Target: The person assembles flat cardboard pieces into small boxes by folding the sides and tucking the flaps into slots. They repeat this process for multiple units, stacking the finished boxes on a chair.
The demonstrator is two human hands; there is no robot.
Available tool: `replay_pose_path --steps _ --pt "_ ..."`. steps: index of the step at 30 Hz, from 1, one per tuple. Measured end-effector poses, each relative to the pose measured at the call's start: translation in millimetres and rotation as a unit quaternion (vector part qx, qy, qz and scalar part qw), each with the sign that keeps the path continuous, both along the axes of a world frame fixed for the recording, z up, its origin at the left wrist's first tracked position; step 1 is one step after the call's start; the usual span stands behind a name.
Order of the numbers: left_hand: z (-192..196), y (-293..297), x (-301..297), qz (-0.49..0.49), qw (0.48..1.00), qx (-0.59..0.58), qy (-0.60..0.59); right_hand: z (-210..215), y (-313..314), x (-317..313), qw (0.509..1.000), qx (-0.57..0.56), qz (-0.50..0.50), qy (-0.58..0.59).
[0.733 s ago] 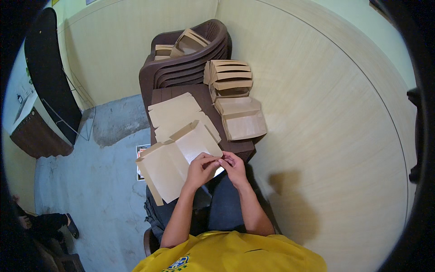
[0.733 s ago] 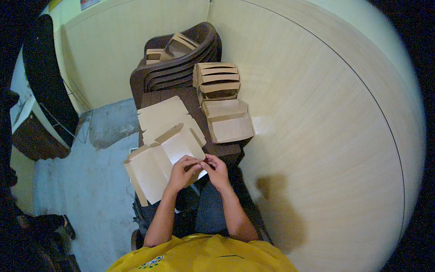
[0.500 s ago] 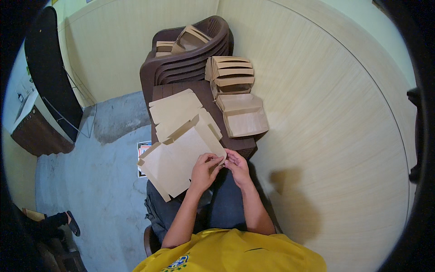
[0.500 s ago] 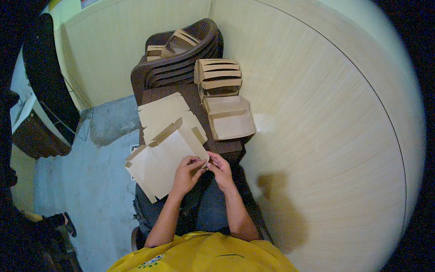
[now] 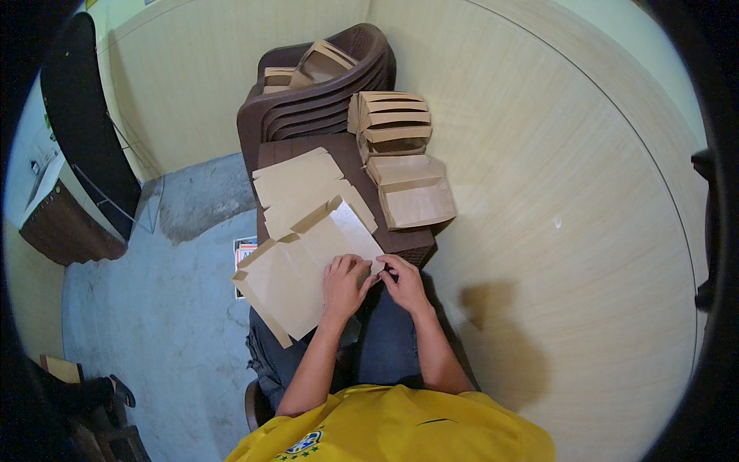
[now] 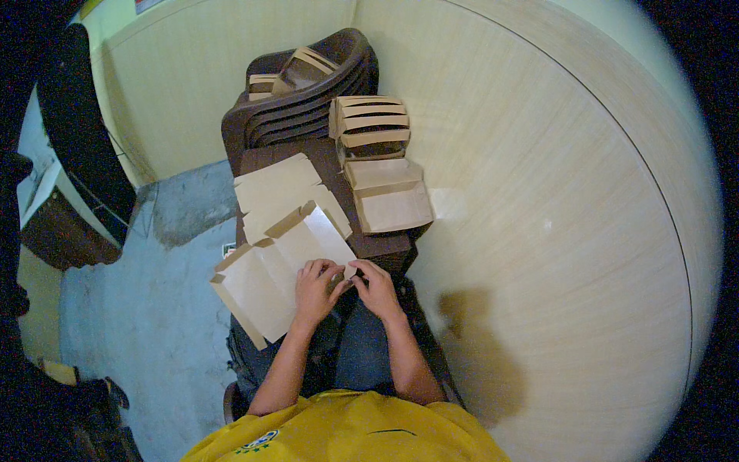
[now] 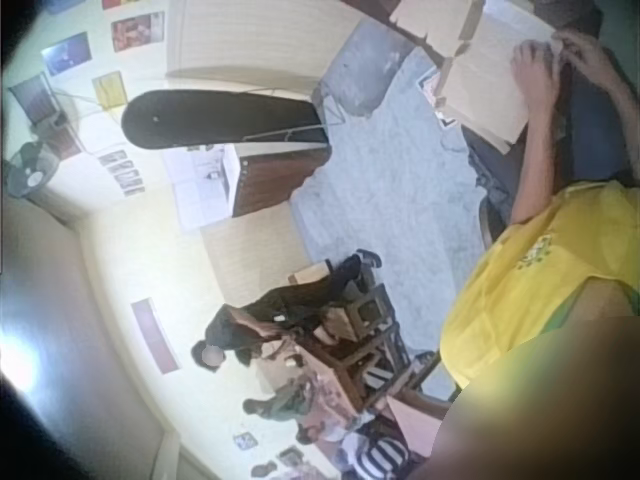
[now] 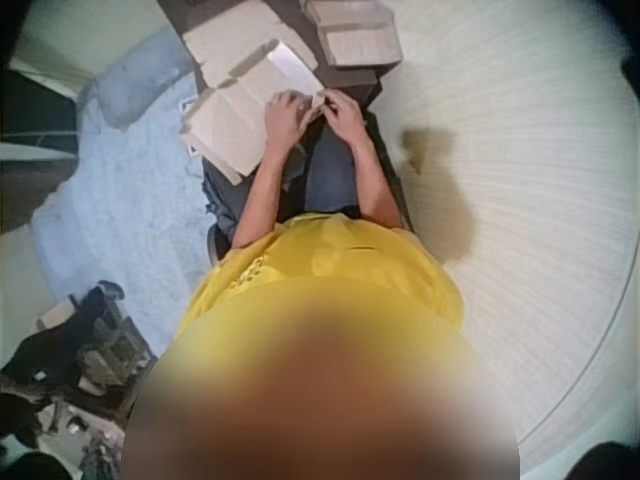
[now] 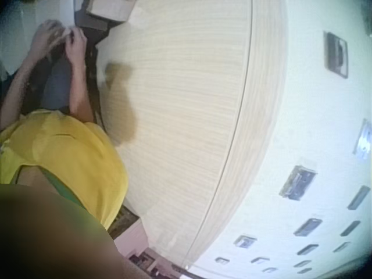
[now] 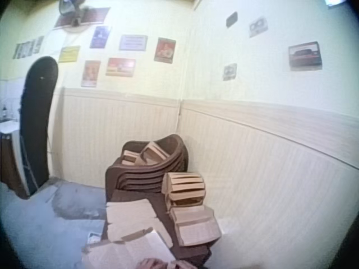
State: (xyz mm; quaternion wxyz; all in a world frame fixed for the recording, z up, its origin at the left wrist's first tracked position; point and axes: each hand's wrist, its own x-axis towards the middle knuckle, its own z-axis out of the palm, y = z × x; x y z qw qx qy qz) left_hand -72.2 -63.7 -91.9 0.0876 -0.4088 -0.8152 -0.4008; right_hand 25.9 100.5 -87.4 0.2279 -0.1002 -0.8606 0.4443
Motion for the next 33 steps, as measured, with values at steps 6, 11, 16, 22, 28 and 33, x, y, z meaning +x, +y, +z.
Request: replay_pose_path --steps 6,11,16,22,28,33 --pt "2.4 4.9 -16.9 0.025 0.998 -0.051 0.024 9.8 7.4 -21.7 0.991 0.127 -0.01 0.044" --pt "6.9 1.1 -34.2 0.042 0.998 -0.037 0.025 14.0 13.7 -47.1 0.979 0.191 -0.014 -0.074" --pt "6.3 4.2 -40.8 0.057 0.997 -0.043 -0.017 16.6 11.8 -65.8 0.965 0.195 -0.058 -0.166" --pt "10.8 19.1 -54.2 0.088 0.993 -0.047 -0.069 14.3 5.4 -74.3 0.966 0.169 -0.126 -0.147" --pt "20.8 27.5 -63.5 0.094 0.989 -0.073 -0.09 7.5 2.1 -74.6 0.965 0.148 -0.185 -0.109" --pt "18.5 26.9 -69.3 0.07 0.989 -0.113 -0.063 8.7 11.0 -77.7 0.967 0.097 -0.177 -0.155"
